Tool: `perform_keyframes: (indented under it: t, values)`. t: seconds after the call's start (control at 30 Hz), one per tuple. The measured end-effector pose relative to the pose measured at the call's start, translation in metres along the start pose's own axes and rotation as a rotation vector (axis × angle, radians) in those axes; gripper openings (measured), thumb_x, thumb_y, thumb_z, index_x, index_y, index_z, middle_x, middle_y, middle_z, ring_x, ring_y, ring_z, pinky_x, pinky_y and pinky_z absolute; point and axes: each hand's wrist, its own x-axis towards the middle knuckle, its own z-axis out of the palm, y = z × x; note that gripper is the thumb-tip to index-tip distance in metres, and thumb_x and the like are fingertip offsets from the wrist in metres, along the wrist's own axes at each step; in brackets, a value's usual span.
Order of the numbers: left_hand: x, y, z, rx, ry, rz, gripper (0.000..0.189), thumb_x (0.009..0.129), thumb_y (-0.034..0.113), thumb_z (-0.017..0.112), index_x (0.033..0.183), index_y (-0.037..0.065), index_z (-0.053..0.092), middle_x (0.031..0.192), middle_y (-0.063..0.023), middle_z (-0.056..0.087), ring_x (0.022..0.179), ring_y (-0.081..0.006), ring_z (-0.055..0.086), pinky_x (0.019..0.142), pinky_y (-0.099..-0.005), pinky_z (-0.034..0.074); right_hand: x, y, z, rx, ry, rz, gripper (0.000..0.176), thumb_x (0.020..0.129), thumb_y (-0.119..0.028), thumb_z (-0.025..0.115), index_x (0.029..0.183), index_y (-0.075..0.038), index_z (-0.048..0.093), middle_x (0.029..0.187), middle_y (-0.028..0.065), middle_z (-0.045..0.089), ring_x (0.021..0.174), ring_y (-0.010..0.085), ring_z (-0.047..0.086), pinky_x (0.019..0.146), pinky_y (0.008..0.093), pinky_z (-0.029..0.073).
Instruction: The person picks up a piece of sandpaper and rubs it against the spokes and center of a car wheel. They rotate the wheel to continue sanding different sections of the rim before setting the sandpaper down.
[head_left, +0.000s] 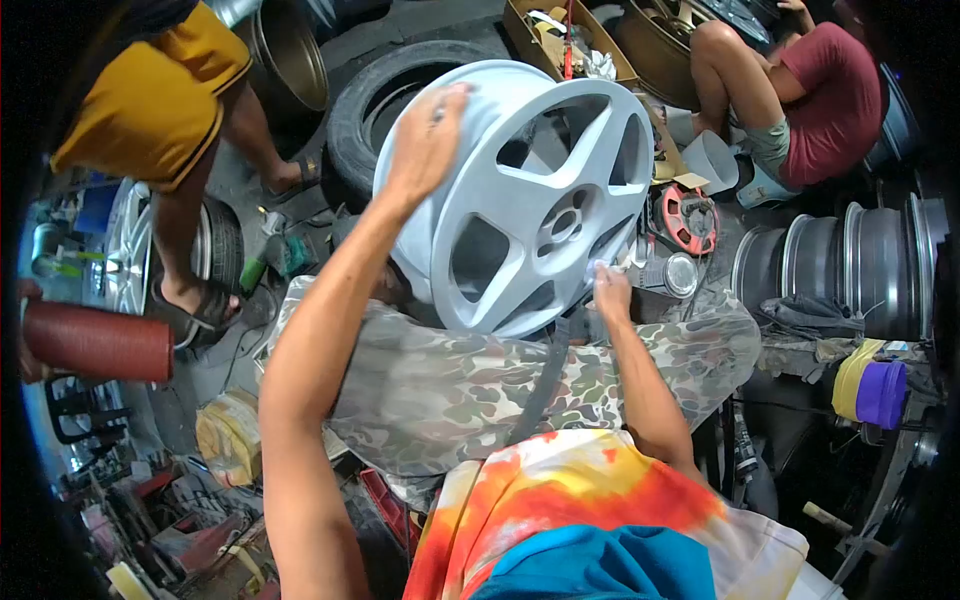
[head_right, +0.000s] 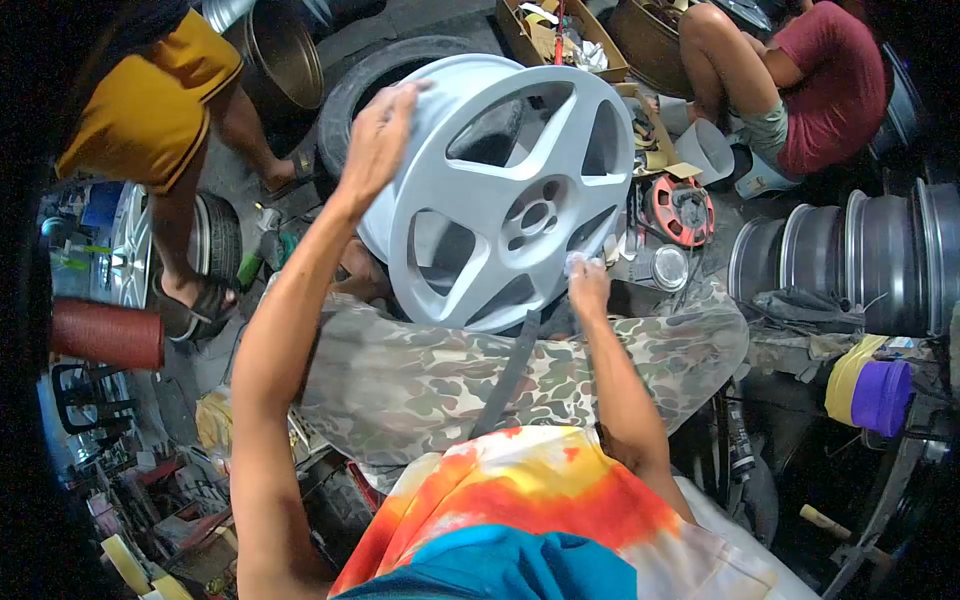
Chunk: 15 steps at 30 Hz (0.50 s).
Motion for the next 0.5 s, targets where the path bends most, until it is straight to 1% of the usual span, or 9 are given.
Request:
perform_keyframes:
  t: [0.03, 0.1, 0.17, 0.23, 0.3, 0.33, 0.43, 0.47, 0.5]
  values:
    - [0.000, -0.021, -0.009, 0.256, 0.089, 0.086, 0.058, 0.108, 0.045, 0.044, 0.135, -0.002, 0.064, 0.127, -0.0248, 0.067, 0.115, -0.0339, 0.065, 0.103, -0.0399, 0.047, 0.004, 0.022, 0.022, 0.189, -0.083, 0.130, 0.056, 0.105, -0.041, 0.044, 0.108, 0.008, 0.071, 0.112, 0.0326, 0.067, 0.106, 0.0489, 0.063, 0.096, 0.0530, 0.046]
    - [-0.020, -0.080, -0.029, 0.557, 0.106, -0.008, 0.075, 0.105, 0.056, 0.044, 0.142, -0.009, 0.054, 0.145, -0.0323, 0.053, 0.128, -0.0402, 0.058, 0.111, -0.0434, 0.042, -0.003, 0.022, 0.026, 0.124, -0.042, 0.035, 0.058, 0.107, -0.042, 0.041, 0.107, 0.009, 0.069, 0.108, 0.0334, 0.067, 0.107, 0.0513, 0.061, 0.096, 0.0544, 0.044]
    - [-0.048, -0.125, -0.043, 0.455, -0.048, -0.568, 0.099, 0.100, 0.073, 0.038, 0.136, -0.018, 0.054, 0.139, -0.0377, 0.055, 0.131, -0.0420, 0.055, 0.114, -0.0429, 0.038, -0.007, 0.012, 0.020, 0.129, -0.055, 0.062, 0.057, 0.107, -0.042, 0.040, 0.105, 0.008, 0.068, 0.106, 0.0336, 0.066, 0.106, 0.0516, 0.061, 0.095, 0.0550, 0.044]
    - [-0.080, -0.142, -0.055, 0.117, -0.319, -0.812, 0.116, 0.094, 0.085, 0.031, 0.133, -0.022, 0.054, 0.135, -0.0372, 0.058, 0.134, -0.0396, 0.053, 0.115, -0.0409, 0.036, -0.007, -0.008, 0.012, 0.133, -0.077, 0.083, 0.057, 0.107, -0.041, 0.040, 0.102, 0.008, 0.068, 0.104, 0.0338, 0.066, 0.106, 0.0518, 0.060, 0.093, 0.0556, 0.043]
    - [-0.115, -0.164, -0.045, 0.037, -0.227, -0.891, 0.118, 0.092, 0.088, 0.022, 0.141, -0.015, 0.052, 0.137, -0.0276, 0.061, 0.125, -0.0321, 0.060, 0.102, -0.0353, 0.046, -0.006, -0.026, 0.006, 0.268, 0.008, 0.060, 0.055, 0.106, -0.041, 0.041, 0.097, 0.008, 0.066, 0.105, 0.0341, 0.065, 0.106, 0.0509, 0.060, 0.091, 0.0560, 0.042]
    - [-0.125, -0.158, -0.042, -0.037, -0.164, -0.851, 0.116, 0.093, 0.088, 0.024, 0.139, -0.014, 0.055, 0.136, -0.0260, 0.062, 0.122, -0.0314, 0.060, 0.099, -0.0335, 0.046, -0.004, -0.026, 0.007, 0.281, 0.018, 0.055, 0.054, 0.106, -0.040, 0.042, 0.096, 0.008, 0.065, 0.104, 0.0336, 0.065, 0.103, 0.0502, 0.061, 0.090, 0.0548, 0.043]
    - [-0.126, -0.145, -0.043, -0.043, -0.124, -0.852, 0.118, 0.092, 0.089, 0.026, 0.138, -0.015, 0.055, 0.138, -0.0268, 0.061, 0.124, -0.0328, 0.059, 0.102, -0.0352, 0.045, 0.002, -0.022, 0.007, 0.352, -0.070, 0.118, 0.052, 0.105, -0.039, 0.042, 0.095, 0.008, 0.064, 0.102, 0.0332, 0.065, 0.099, 0.0510, 0.060, 0.090, 0.0534, 0.043]
    - [-0.121, -0.140, -0.046, -0.051, -0.121, -0.846, 0.118, 0.092, 0.089, 0.026, 0.138, -0.015, 0.055, 0.138, -0.0268, 0.061, 0.124, -0.0328, 0.059, 0.102, -0.0352, 0.045, 0.005, -0.016, 0.012, 0.347, -0.063, 0.111, 0.052, 0.105, -0.039, 0.042, 0.095, 0.008, 0.064, 0.102, 0.0332, 0.065, 0.099, 0.0510, 0.060, 0.090, 0.0534, 0.043]
    - [-0.112, -0.140, -0.052, 0.031, -0.137, -0.849, 0.117, 0.091, 0.089, 0.027, 0.137, -0.015, 0.056, 0.137, -0.0270, 0.061, 0.125, -0.0333, 0.059, 0.104, -0.0362, 0.044, 0.012, -0.002, 0.024, 0.344, -0.096, 0.114, 0.051, 0.105, -0.038, 0.043, 0.097, 0.007, 0.066, 0.101, 0.0304, 0.067, 0.096, 0.0468, 0.063, 0.087, 0.0510, 0.047]
